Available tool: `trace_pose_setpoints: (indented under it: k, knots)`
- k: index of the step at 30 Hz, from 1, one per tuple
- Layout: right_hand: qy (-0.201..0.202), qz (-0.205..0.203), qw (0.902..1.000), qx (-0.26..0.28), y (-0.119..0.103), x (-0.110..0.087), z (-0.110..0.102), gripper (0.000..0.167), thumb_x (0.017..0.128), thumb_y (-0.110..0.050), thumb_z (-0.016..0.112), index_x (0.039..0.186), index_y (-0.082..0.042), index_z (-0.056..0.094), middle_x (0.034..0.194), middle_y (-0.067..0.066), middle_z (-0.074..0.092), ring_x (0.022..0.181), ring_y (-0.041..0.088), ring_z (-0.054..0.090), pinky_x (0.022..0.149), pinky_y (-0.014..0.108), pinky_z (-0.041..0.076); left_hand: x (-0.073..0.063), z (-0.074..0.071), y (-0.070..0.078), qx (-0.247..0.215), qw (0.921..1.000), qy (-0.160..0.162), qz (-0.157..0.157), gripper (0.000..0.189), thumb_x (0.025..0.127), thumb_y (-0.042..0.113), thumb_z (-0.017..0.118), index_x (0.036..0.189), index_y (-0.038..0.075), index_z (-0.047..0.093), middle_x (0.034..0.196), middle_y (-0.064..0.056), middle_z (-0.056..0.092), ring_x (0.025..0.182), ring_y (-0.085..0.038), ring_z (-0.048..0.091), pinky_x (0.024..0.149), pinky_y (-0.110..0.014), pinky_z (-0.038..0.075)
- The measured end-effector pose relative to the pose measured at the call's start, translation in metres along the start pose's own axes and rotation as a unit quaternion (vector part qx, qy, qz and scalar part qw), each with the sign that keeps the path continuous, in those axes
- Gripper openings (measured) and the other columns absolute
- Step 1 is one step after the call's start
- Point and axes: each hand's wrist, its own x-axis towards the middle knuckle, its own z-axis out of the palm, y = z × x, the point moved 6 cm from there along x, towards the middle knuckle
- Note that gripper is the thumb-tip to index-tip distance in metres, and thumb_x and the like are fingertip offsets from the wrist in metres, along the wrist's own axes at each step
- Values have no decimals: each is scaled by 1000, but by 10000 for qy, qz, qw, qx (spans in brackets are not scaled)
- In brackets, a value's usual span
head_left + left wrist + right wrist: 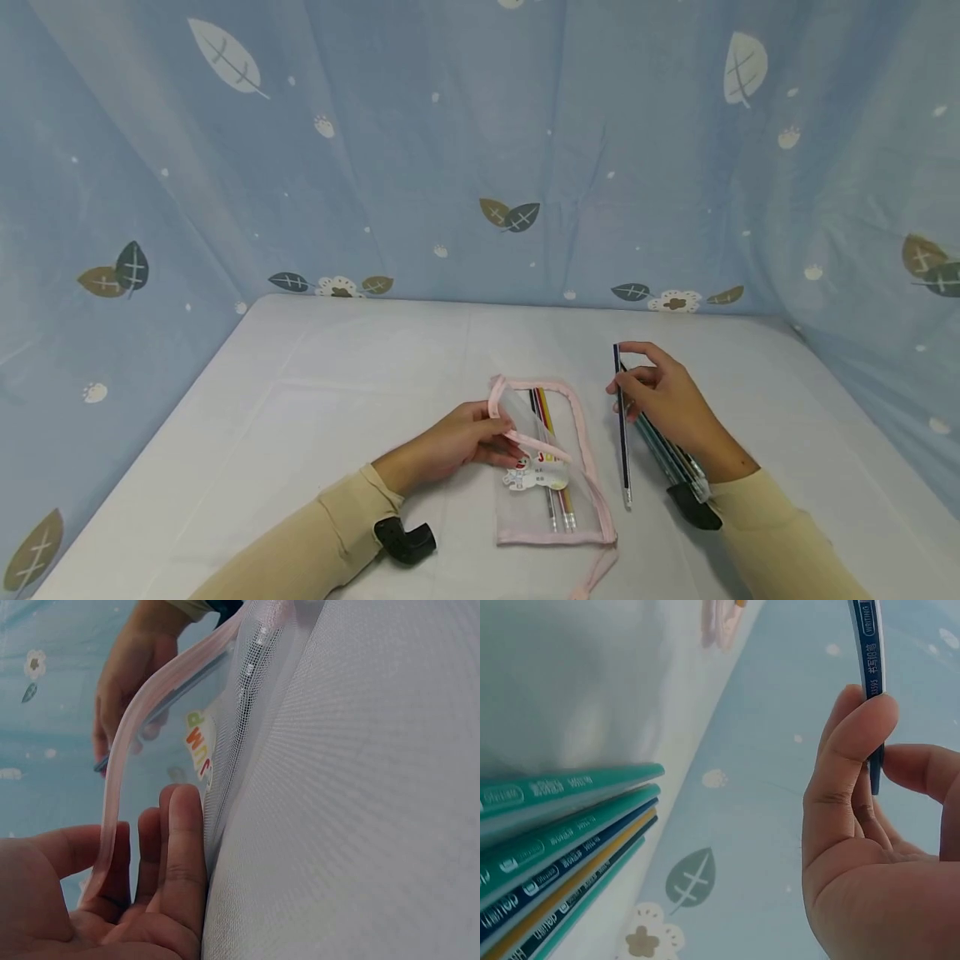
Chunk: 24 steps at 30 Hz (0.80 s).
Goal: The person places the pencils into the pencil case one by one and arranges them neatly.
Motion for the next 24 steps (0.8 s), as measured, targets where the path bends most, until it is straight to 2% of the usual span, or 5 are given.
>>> trace_pose_setpoints:
  k: [9, 12, 16, 19, 24]
  knots:
    - [228, -103, 9995, 169, 0, 0, 1, 49, 106, -16, 49, 151, -9, 31, 106, 31, 66, 74, 25, 72, 62, 35, 63, 2, 2, 0, -27, 10000, -42, 12, 14, 103, 9, 48, 106, -2, 56, 97, -13, 69, 90, -18, 71, 92, -42, 62]
    - [364, -167, 9988, 281, -3, -1, -1, 49, 106, -16, 49, 151, -10, 31, 100, 17, 70, 73, 25, 72, 62, 34, 63, 2, 3, 0, -34, 10000, -24, -3, 13, 103, 8, 47, 106, -2, 55, 97, -13, 69, 89, -18, 71, 91, -42, 62]
    - [489, -302, 9975, 418, -5, -2, -1, 48, 106, -14, 47, 151, -8, 30, 97, 12, 71, 71, 22, 71, 62, 33, 64, 0, 3, 1, -8, 10000, 12, -22, 15, 103, 8, 47, 108, -4, 55, 97, -13, 69, 89, -18, 71, 91, -42, 62]
    - [494, -312, 9971, 492, -3, -1, 1, 48, 106, -14, 46, 151, -8, 29, 102, 25, 68, 71, 20, 71, 64, 33, 64, 0, 3, 1, 2, 10000, 43, -31, 16, 103, 8, 47, 109, -5, 55, 98, -14, 69, 90, -19, 71, 92, -42, 62]
    - [378, -145, 9978, 526, 1, 1, 7, 49, 106, -17, 47, 151, -10, 29, 107, 29, 67, 72, 21, 71, 68, 32, 65, 0, 1, 0, -19, 10000, 63, -19, 14, 103, 8, 47, 107, -3, 55, 97, -13, 69, 90, -19, 71, 92, -43, 62]
